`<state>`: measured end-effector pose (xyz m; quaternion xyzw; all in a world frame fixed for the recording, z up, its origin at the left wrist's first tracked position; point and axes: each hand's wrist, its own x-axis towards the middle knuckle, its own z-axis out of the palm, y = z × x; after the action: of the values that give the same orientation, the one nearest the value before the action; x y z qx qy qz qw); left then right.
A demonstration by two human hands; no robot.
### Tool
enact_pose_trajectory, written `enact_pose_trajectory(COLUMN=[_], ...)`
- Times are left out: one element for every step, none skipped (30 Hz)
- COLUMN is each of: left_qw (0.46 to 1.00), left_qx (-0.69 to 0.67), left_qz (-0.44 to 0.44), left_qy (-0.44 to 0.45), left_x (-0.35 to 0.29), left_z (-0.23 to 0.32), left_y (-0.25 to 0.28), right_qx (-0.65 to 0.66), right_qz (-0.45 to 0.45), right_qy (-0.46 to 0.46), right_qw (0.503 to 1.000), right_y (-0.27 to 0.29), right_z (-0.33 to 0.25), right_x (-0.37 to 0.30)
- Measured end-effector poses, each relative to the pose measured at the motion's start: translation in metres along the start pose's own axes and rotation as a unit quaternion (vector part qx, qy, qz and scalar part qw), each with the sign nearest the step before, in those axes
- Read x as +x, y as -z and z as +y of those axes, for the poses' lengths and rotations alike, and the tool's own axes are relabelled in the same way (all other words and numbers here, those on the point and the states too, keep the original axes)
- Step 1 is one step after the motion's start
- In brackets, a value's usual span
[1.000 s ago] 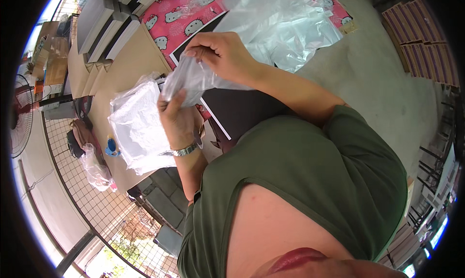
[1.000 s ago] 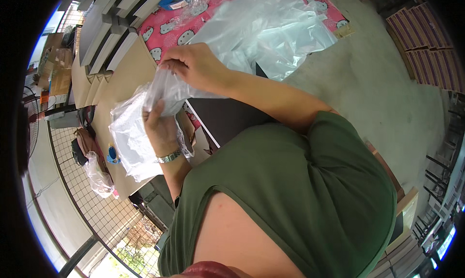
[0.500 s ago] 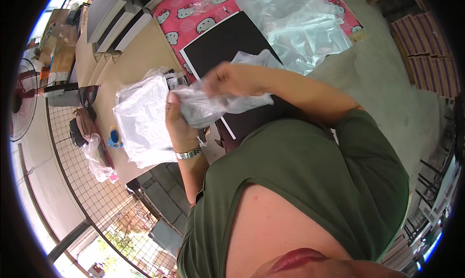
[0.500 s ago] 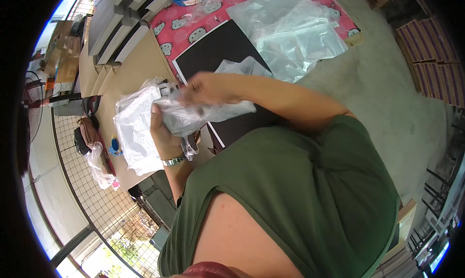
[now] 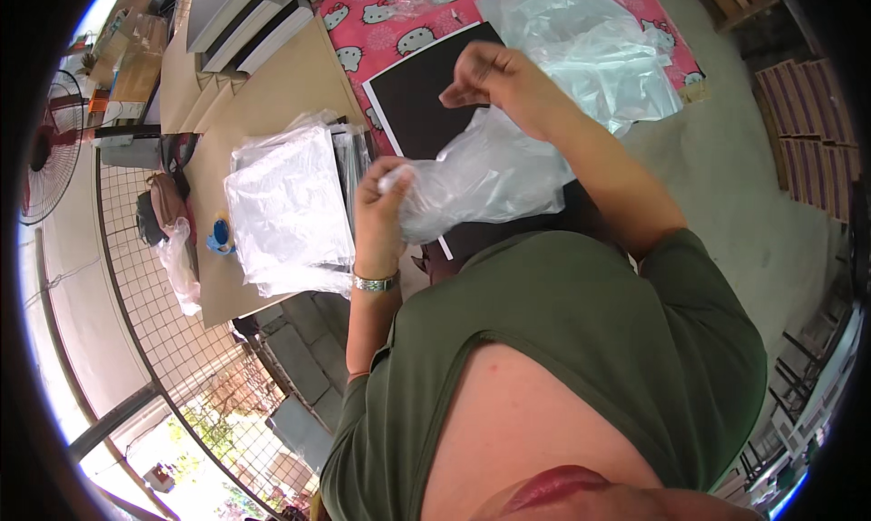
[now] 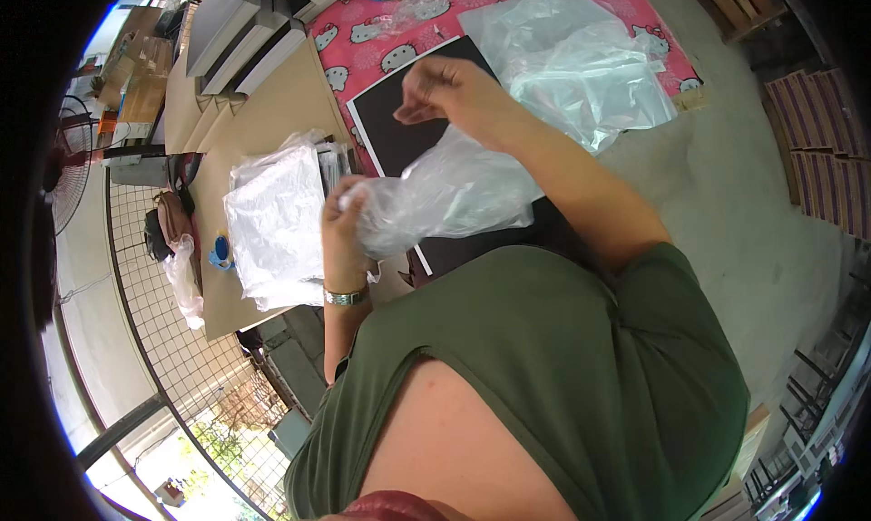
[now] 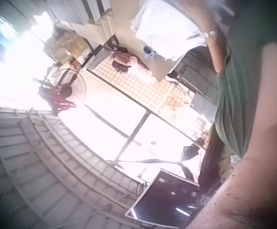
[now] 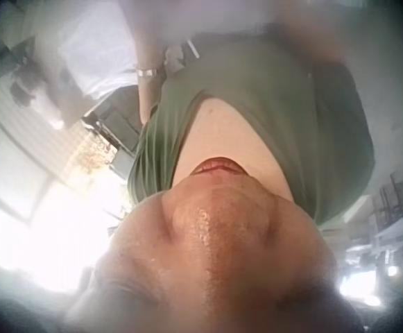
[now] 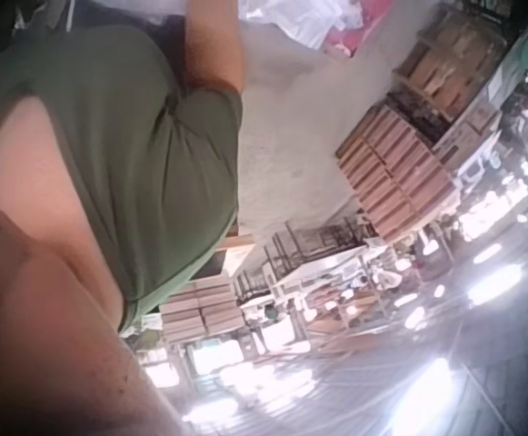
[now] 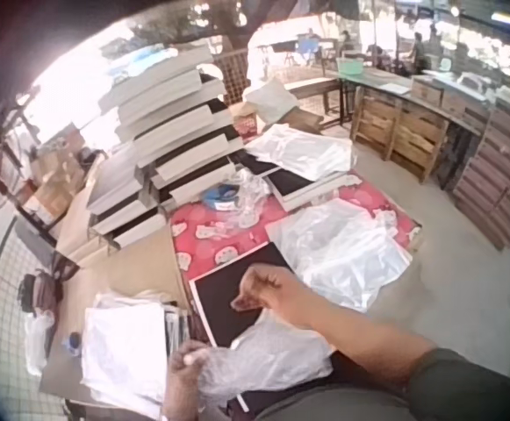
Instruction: The person places a black flat rectangular object into a clear plastic bag by hand, repeating this for several items from a stack.
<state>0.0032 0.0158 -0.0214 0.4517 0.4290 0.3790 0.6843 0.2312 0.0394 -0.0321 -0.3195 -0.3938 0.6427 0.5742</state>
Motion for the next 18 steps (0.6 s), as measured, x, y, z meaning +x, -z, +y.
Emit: enact_pose_trajectory(left_qw=[0.999,0.998,1.0,1.0,0.998,0.997,0.998,0.998,0.998,0.996,0.998,0.998,0.995,0.988,0.988,0.979,0.969,0.958], left_qx=[0.022,0.009,-0.001,-0.012,-0.025,-0.014,0.008,0.03,0.053,0.084,0.047,0.009,-0.028,-0.094,-0.148,-0.204,-0.245,-0.286], left_qz=[-0.012,-0.024,0.0,0.023,0.047,0.06,0.051,0.044,0.037,0.004,0.033,0.059,0.085,0.118,0.042,-0.003,0.001,-0.001], left_qy=[0.035,0.058,0.024,-0.01,-0.045,-0.056,-0.034,-0.014,0.005,-0.014,0.0,0.017,0.034,0.018,-0.006,-0.009,-0.013,-0.014], left_x=[-0.001,-0.002,0.0,0.002,0.004,0.007,0.007,0.004,0.0,-0.004,-0.007,-0.008,-0.007,-0.001,0.007,0.007,-0.001,-0.006], left_z=[-0.005,-0.012,-0.012,-0.01,-0.009,-0.002,0.001,0.003,0.005,-0.004,-0.006,-0.007,-0.005,0.007,0.016,0.021,0.021,0.021], left_y=[0.0,0.004,0.003,0.002,0.0,-0.001,-0.003,-0.005,-0.005,0.0,0.006,0.012,0.016,0.019,0.04,0.051,0.051,0.05], right_qx=[0.0,0.005,0.007,-0.237,-0.37,-0.414,-0.458,-0.386,-0.31,-0.087,-0.098,-0.109,-0.119,-0.124,-0.163,-0.142,-0.124,-0.039], right_qz=[-0.016,-0.031,-0.042,-0.115,-0.163,-0.157,-0.151,-0.103,-0.054,-0.01,-0.036,-0.059,-0.081,-0.203,-0.395,-0.394,-0.404,-0.392], right_qy=[-0.022,-0.046,-0.065,-0.026,0.105,0.093,0.08,0.074,0.069,0.012,-0.063,-0.138,-0.211,-0.177,-0.116,-0.104,-0.094,-0.069], right_qw=[1.0,0.998,0.997,0.964,0.909,0.892,0.873,0.914,0.947,0.996,0.992,0.983,0.967,0.955,0.896,0.902,0.902,0.917], right_y=[-0.001,-0.008,-0.014,-0.026,-0.04,-0.035,-0.027,-0.015,-0.01,-0.013,-0.022,-0.032,-0.039,-0.03,-0.023,-0.012,-0.006,0.011], right_z=[0.002,0.006,0.006,0.016,0.01,0.013,0.017,0.013,0.004,-0.003,-0.012,-0.018,-0.021,-0.002,0.001,-0.006,-0.024,-0.031], right_x=[0.001,0.0,-0.001,-0.009,-0.021,-0.02,-0.017,-0.008,0.001,0.004,0.002,-0.006,-0.011,-0.021,-0.02,-0.025,-0.025,-0.02])
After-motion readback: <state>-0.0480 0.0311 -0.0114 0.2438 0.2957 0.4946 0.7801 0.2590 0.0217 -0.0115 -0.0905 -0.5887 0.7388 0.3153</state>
